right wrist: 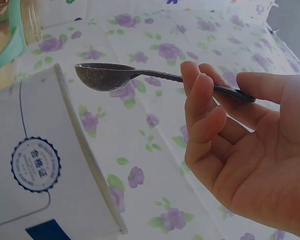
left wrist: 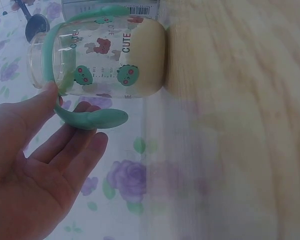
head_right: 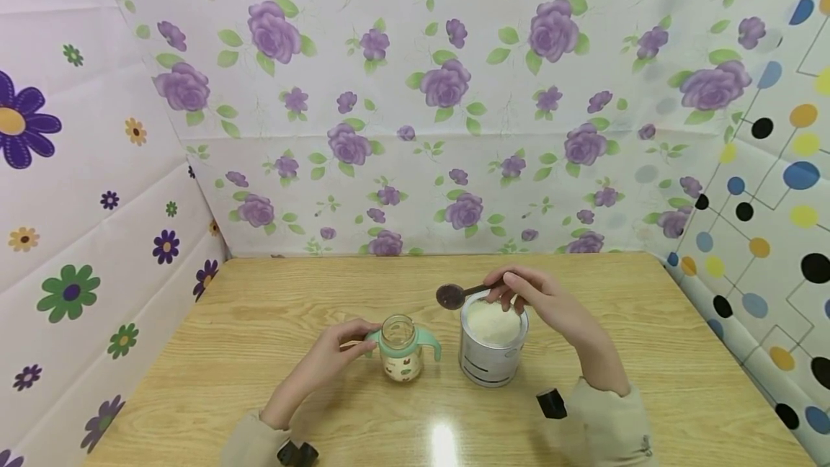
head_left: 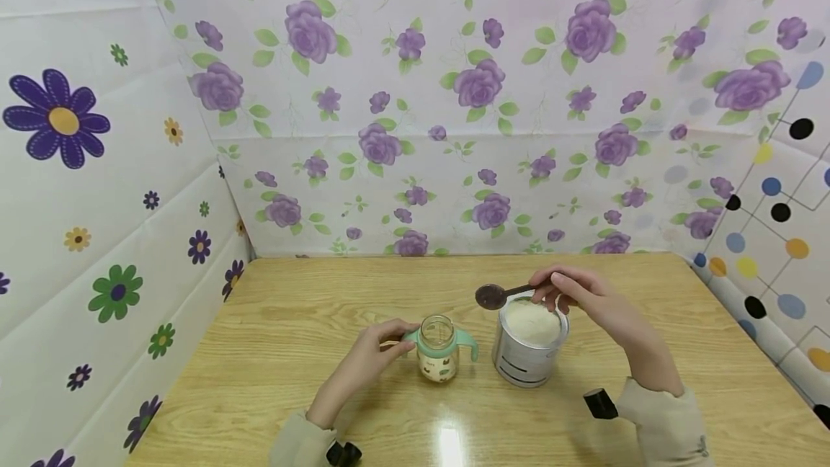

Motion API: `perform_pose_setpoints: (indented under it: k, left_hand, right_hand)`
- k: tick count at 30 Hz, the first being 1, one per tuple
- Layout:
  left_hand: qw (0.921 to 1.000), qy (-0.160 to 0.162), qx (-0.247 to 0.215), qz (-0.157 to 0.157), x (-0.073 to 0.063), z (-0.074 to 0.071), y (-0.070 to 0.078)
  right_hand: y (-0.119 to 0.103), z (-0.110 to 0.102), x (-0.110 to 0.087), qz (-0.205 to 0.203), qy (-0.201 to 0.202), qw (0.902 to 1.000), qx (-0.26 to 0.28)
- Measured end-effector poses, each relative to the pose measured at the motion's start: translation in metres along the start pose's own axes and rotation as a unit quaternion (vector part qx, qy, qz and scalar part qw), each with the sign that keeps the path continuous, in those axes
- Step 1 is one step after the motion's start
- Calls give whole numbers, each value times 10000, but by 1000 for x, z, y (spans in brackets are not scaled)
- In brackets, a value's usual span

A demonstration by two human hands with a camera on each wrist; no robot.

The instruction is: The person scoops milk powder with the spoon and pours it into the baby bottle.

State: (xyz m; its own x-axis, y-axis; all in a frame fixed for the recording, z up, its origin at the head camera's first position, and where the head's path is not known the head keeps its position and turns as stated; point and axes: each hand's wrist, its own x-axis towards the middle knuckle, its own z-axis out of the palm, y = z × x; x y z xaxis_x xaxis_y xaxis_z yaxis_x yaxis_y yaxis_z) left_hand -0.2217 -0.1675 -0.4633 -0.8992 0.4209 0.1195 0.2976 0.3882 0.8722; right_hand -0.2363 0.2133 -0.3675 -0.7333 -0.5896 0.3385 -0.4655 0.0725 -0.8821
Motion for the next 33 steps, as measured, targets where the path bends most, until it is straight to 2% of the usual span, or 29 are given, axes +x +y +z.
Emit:
perform_pose_setpoints:
  k: [11, 21, 29, 33]
  left_hand:
    - [10000, 27, 58, -15, 1, 1, 0]
    - [9999, 6, 122, -49, -1, 1, 0]
    - [9994, 78, 323, 66, -1, 2, 1]
    - [9990, 82, 419, 123, -2, 2, 2]
  right_hand:
    - [-1, -9, -4, -29, 381, 9989, -288]
    - [-1, -21, -11, -79, 1112, 9892, -954]
    - [0, -17, -11, -101, 1031, 9819, -1588]
    - [0, -15, -10, -310, 831, 9786, -1855]
